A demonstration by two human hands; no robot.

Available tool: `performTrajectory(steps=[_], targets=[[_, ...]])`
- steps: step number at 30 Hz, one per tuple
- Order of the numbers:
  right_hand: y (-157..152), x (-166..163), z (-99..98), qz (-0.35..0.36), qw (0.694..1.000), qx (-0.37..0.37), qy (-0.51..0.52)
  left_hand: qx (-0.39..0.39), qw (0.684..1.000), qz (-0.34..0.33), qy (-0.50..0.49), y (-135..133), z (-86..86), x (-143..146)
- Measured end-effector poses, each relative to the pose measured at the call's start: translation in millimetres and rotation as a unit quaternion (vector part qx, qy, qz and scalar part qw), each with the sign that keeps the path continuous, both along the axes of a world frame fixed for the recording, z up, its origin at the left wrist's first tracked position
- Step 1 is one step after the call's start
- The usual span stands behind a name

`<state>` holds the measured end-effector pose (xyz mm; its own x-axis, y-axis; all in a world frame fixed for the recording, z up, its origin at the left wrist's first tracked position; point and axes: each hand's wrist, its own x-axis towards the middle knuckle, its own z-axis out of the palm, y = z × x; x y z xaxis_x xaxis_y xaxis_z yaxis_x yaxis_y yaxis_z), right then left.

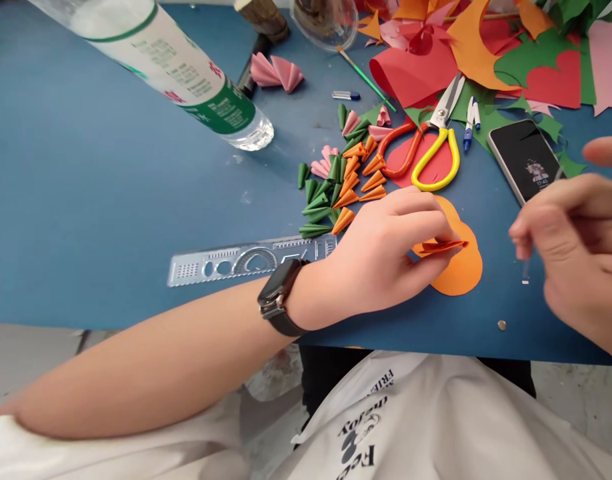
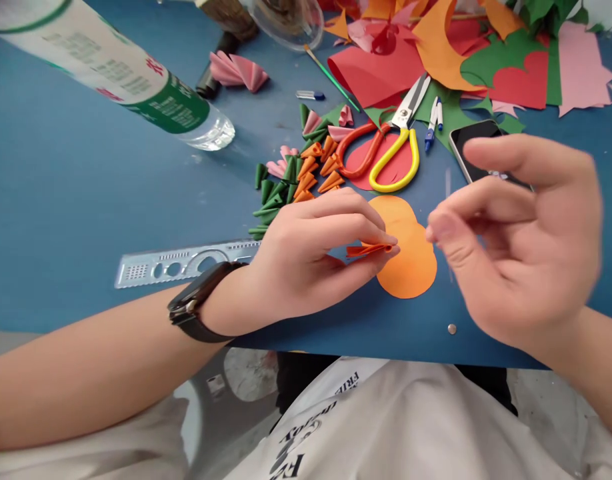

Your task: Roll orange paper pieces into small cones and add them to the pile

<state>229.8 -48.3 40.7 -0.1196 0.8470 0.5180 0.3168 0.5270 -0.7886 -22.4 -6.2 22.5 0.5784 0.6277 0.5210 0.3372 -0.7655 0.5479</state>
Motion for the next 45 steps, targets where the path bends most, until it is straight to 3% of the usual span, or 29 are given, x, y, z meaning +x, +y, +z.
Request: performTrajectory(steps=[1,4,6,13,19,26,29,35,39,45], targets=[[2,-5,-3.5,-0.013,1.0,0.006,0.007,0.003,1.0,0.006,-0.004,0,-0.4,0],[6,-18,-9.5,0.053,0.996,0.018,-0.064,0.008,1.0,0.019,-0.008,0,-1.0,0],[7,-24,-10.3,0.061,0.994,0.03,-0.09,0.005,1.0,0.023,0.0,0,-1.1,0],[12,-26,-18.2,0.083,0.995,0.045,-0.039,0.012,0.999,0.025,-0.02,-1,-4.4,3],[16,-26,-20.1,0.061,0.981,0.142,-0.12,0.045,0.999,0.005,-0.002,-2,-7.1,3],[21,-23,-10.7,0.13,0.954,0.204,-0.179,0.015,1.0,-0.007,0.026,-1,-7.5,3],[23,-18,-10.3,0.102,0.963,0.199,-0.15,-0.009,0.999,-0.05,-0.009,3,-3.4,0],[30,-3,-11.2,0.067,0.98,0.144,-0.118,-0.197,0.968,-0.102,-0.114,8,2.2,-4],[32,-2,-15.4,0.082,0.991,0.076,-0.075,-0.202,0.966,-0.096,-0.132,9,-0.2,-4],[31,-5,-17.6,0.084,0.996,0.032,-0.028,-0.259,0.948,-0.121,-0.14,15,-1.1,-4]])
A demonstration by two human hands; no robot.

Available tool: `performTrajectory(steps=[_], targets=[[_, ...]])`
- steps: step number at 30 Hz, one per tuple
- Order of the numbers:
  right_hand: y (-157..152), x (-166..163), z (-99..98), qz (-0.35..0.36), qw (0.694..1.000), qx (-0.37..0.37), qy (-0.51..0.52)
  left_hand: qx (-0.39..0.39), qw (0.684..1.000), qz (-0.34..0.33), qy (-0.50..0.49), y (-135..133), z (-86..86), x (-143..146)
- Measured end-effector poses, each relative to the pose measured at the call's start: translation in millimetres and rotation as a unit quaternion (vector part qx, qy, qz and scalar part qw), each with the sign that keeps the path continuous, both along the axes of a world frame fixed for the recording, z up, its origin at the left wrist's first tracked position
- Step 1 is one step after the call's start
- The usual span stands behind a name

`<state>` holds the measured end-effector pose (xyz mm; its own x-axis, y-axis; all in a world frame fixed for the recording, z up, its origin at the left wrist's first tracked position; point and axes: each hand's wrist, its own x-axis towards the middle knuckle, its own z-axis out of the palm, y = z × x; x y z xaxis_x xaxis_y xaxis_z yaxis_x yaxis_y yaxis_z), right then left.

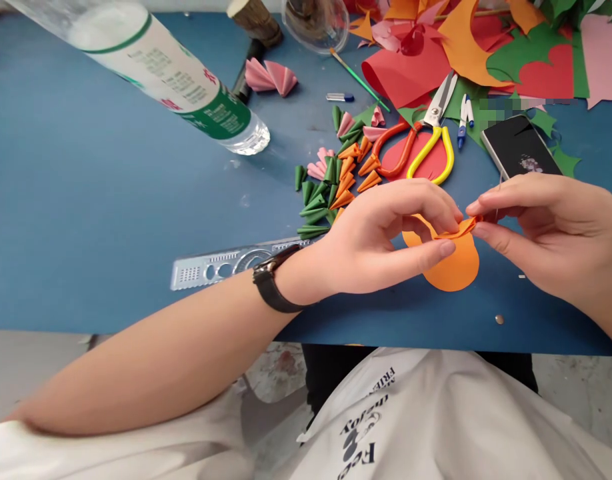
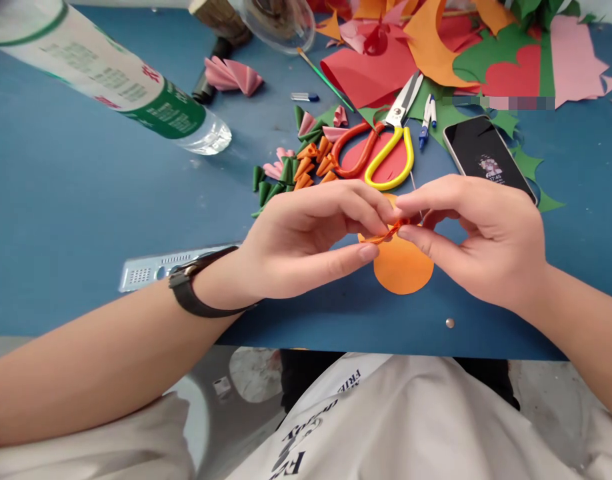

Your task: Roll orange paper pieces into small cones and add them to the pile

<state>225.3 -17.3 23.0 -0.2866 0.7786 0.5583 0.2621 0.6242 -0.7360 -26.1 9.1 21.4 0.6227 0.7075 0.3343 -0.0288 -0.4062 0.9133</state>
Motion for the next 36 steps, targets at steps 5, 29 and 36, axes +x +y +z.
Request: performTrajectory(steps=[5,29,36], targets=[[0,-2,3.1,0.013,0.999,-0.02,0.03,-0.03,0.999,-0.03,-0.002,1,-1.3,0],[-6,-13,6.7,-0.005,0.991,-0.135,-0.022,-0.038,0.999,0.002,-0.008,-13,-8.7,10],[-5,-13,5.7,0.006,0.989,-0.144,-0.037,-0.109,0.993,0.036,-0.029,-14,-10.7,12]])
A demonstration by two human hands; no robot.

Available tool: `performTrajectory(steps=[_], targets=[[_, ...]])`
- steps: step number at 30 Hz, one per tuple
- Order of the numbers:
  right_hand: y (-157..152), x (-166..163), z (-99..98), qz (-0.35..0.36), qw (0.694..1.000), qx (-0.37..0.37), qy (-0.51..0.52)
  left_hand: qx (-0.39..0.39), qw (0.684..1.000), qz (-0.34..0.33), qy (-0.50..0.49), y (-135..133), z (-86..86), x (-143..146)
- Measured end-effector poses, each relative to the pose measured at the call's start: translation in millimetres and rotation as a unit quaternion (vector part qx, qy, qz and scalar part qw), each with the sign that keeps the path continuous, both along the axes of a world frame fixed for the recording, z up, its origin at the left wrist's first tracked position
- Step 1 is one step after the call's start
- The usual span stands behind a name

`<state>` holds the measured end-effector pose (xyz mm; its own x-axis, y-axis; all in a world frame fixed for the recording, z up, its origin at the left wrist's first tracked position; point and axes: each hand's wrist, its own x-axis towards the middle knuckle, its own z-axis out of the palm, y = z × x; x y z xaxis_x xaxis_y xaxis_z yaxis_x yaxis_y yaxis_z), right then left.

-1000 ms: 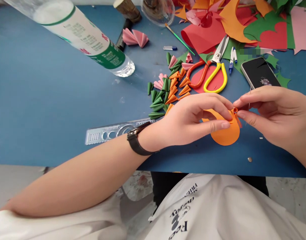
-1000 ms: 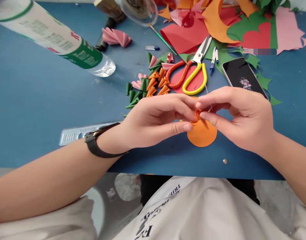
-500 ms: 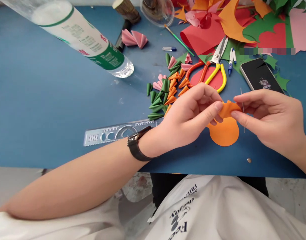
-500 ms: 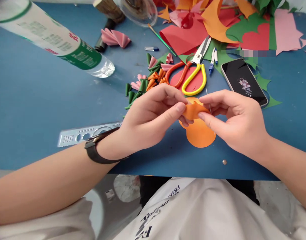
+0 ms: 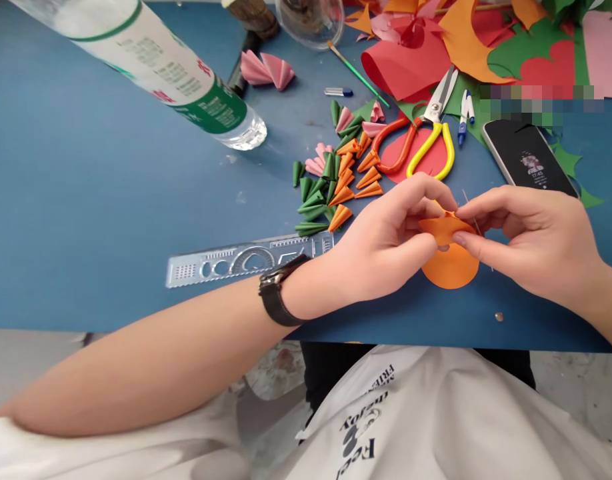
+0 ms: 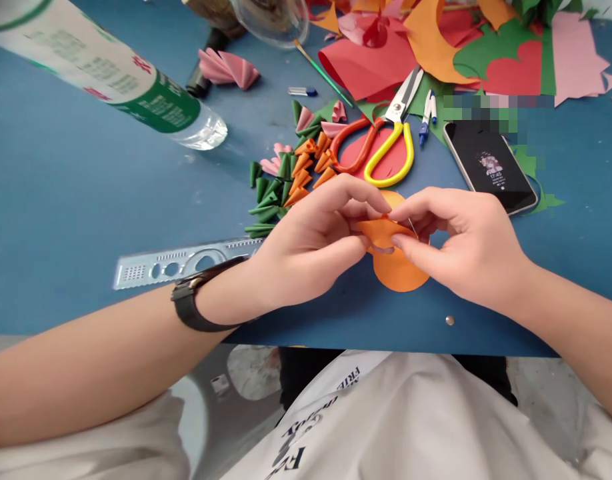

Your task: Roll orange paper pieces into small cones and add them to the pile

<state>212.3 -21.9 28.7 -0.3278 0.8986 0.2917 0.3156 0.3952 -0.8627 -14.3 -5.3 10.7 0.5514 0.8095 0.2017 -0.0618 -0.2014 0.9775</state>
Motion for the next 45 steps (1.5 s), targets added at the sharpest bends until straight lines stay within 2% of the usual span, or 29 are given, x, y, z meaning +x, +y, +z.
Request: performTrajectory(steps=[4,10,14,20,25,32,38,45], targets=[[1,0,-2.9,0.003,1.0,0.012,0.002,-0.077,0.997,-0.012,0.018,-5,3.2,1],[-3,2,0.3,-0.047,0.998,0.037,0.007,-0.158,0.986,0.046,-0.008,-7,7.5,4],[-5,-3,-3.3,-0.075,0.994,0.016,0.078,-0.234,0.969,0.068,-0.037,-6,11.9,4],[-2,-10,-8.0,-0.08,0.988,-0.05,0.124,-0.275,0.956,0.051,-0.084,-9,14.7,8],[-2,-13,1.0,-0.108,0.978,-0.098,0.15,-0.285,0.951,0.068,-0.099,-11,15.7,8],[-1,-11,-2.3,-0.07,0.95,-0.195,0.235,-0.296,0.948,0.062,-0.096,-12,21.0,8],[-1,-11,-4.8,-0.039,0.958,-0.158,0.237,-0.299,0.949,0.07,-0.074,-11,22.8,9],[-1,-12,-7.2,-0.072,0.968,-0.129,0.202,-0.249,0.965,0.073,-0.043,-10,20.2,6]])
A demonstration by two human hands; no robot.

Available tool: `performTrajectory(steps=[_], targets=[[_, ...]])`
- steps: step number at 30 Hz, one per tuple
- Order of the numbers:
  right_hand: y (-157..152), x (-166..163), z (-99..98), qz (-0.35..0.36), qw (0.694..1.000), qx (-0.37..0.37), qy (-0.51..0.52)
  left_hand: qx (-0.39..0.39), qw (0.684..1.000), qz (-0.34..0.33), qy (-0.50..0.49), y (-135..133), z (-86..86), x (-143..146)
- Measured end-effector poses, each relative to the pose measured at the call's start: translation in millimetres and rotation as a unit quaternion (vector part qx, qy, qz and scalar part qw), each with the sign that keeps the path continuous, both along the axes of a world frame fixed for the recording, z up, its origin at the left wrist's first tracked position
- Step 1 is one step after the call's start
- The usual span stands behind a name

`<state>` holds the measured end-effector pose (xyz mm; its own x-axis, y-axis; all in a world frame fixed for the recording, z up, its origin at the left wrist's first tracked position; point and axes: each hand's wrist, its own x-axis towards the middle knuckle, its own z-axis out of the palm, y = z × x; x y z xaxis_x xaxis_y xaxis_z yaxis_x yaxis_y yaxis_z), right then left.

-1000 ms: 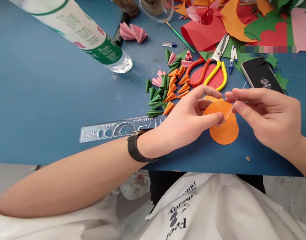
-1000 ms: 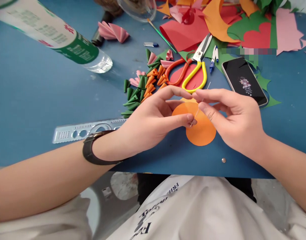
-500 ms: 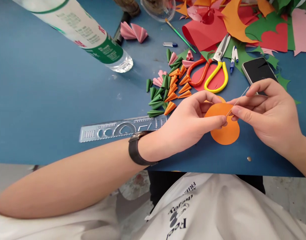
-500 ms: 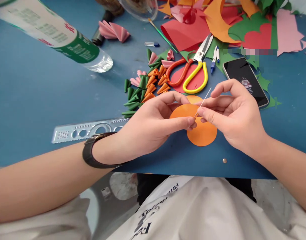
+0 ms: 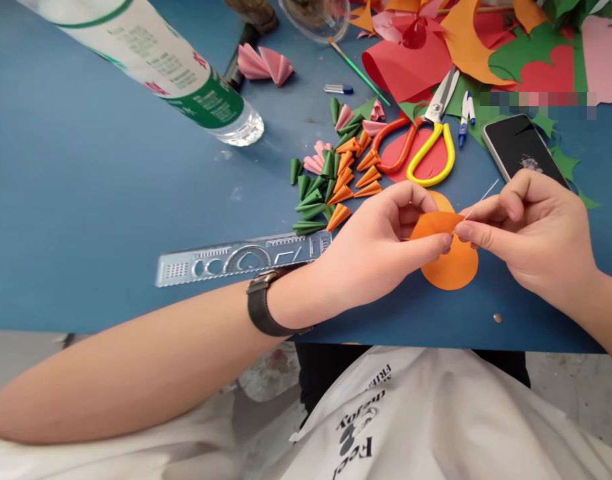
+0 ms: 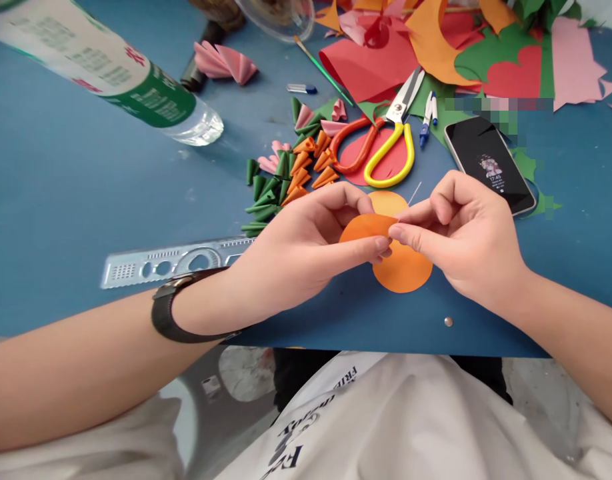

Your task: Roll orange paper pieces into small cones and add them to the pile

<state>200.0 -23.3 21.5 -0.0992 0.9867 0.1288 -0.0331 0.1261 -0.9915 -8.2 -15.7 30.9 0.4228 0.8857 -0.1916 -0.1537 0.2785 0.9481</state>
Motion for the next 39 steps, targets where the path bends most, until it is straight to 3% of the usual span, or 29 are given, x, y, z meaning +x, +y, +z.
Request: performTrajectory(steps=[14,21,27,39], targets=[[-5.1,-3.8,0.6,-0.012,1.0,0.022,-0.018,0.017,1.0,0.003,-0.01,-0.6,-1.9,-0.1],[-0.8,3.3,0.8,0.03,0.999,0.019,0.008,-0.054,0.996,-0.032,-0.064,2.2,1.8,-1.4],[-3.9,1.0,0.4,0.022,0.999,0.034,0.007,-0.082,0.991,-0.048,-0.096,2.8,-0.4,-0.3],[-8.1,-2.2,3.4,0.044,0.998,0.048,0.015,0.001,0.998,-0.037,-0.044,-0.6,1.7,-1.2]])
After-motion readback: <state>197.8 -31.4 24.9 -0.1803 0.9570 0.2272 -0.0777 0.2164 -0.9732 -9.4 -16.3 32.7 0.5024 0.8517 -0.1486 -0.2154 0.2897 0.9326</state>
